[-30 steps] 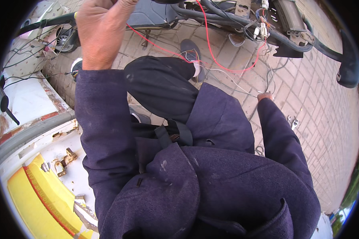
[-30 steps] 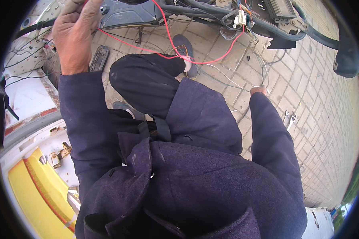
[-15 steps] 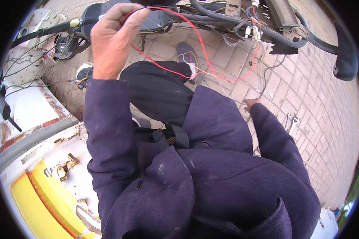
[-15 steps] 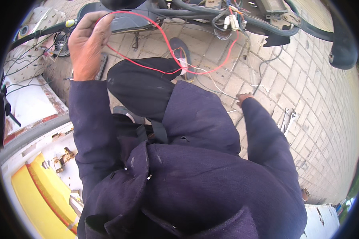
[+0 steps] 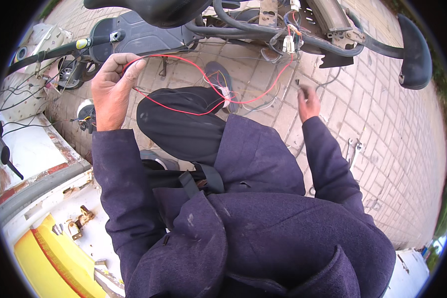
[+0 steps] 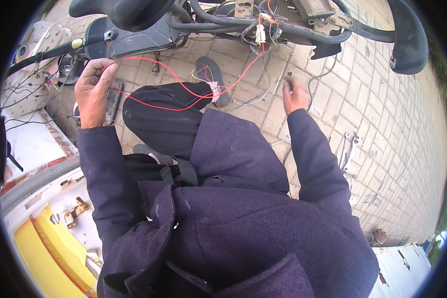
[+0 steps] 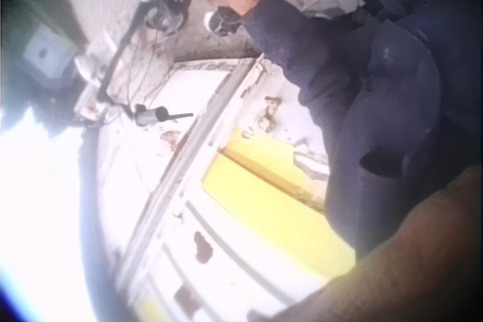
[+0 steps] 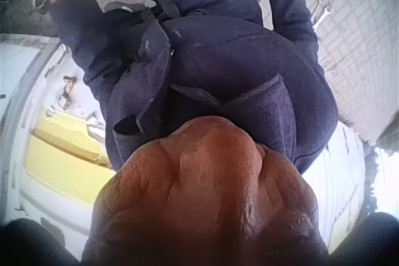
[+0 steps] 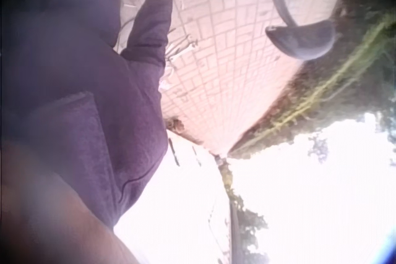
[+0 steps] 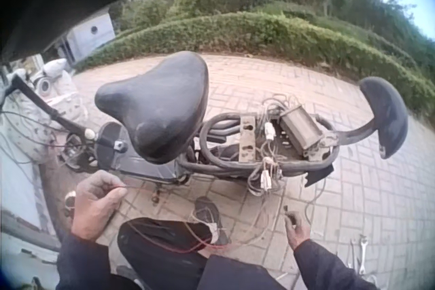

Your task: The person uses a screwdriver to open a small black electrical component and then strips and twists multiple colored wires by hand. They connect the wires to the component and the scooter's wiring harness, working on the scooter's electrical system.

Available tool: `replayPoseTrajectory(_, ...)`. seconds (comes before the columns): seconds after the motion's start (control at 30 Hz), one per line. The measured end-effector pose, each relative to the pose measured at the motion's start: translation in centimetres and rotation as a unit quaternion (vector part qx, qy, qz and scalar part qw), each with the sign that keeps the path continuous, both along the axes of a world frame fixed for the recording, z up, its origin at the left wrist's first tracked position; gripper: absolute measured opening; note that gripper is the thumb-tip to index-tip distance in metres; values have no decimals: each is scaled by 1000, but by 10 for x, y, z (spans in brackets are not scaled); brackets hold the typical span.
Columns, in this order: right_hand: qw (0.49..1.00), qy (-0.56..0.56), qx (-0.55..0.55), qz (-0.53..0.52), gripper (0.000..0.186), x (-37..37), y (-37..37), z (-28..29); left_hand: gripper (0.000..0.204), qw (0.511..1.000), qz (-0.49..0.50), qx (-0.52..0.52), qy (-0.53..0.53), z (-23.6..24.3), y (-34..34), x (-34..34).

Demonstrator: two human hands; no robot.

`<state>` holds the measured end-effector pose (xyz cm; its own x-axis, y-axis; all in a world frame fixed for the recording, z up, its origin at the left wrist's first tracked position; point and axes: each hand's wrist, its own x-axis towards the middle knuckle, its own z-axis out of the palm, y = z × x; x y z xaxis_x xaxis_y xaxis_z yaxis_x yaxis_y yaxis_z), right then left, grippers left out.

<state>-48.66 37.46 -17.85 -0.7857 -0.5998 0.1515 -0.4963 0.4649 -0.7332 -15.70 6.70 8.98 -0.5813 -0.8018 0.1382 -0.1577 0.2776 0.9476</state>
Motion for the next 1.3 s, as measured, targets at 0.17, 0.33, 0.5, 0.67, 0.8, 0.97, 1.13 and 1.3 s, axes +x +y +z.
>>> replayPoseTrajectory(0.17, 991, -26, -130, -26, 34, -24, -35, 66, 13, 1000, 2, -6, -21, -3, -4, 5)
replayPoseTrajectory(0.33, 989, 87, -114, 29, 37, -19, -57, 84, 13, 999, -21, 19, -19, -8, -1, 6)
replayPoseTrajectory(0.5, 994, -17, -107, 0, 35, -23, -66, 71, 13, 998, -28, 27, -42, -9, -1, 12)
replayPoseTrajectory(0.67, 985, -76, -150, 23, 27, -27, -67, 67, 14, 996, -38, 69, -31, -20, 0, 5)
replayPoseTrajectory(0.8, 993, -66, -95, 36, 27, -24, -69, 72, 17, 995, -42, 73, -56, -28, 6, -7)
replayPoseTrajectory(0.97, 964, -169, -200, 35, 29, -25, -71, 67, 15, 990, -76, 98, -71, -32, 13, -20)
replayPoseTrajectory(1.13, 985, -149, -78, 46, 33, -38, -66, 54, 19, 980, -132, 94, -115, -49, 17, -39)
replayPoseTrajectory(1.3, 893, -387, -127, 192, 25, -18, -69, 61, 19, 936, -270, -11, -224, -77, 30, -86)
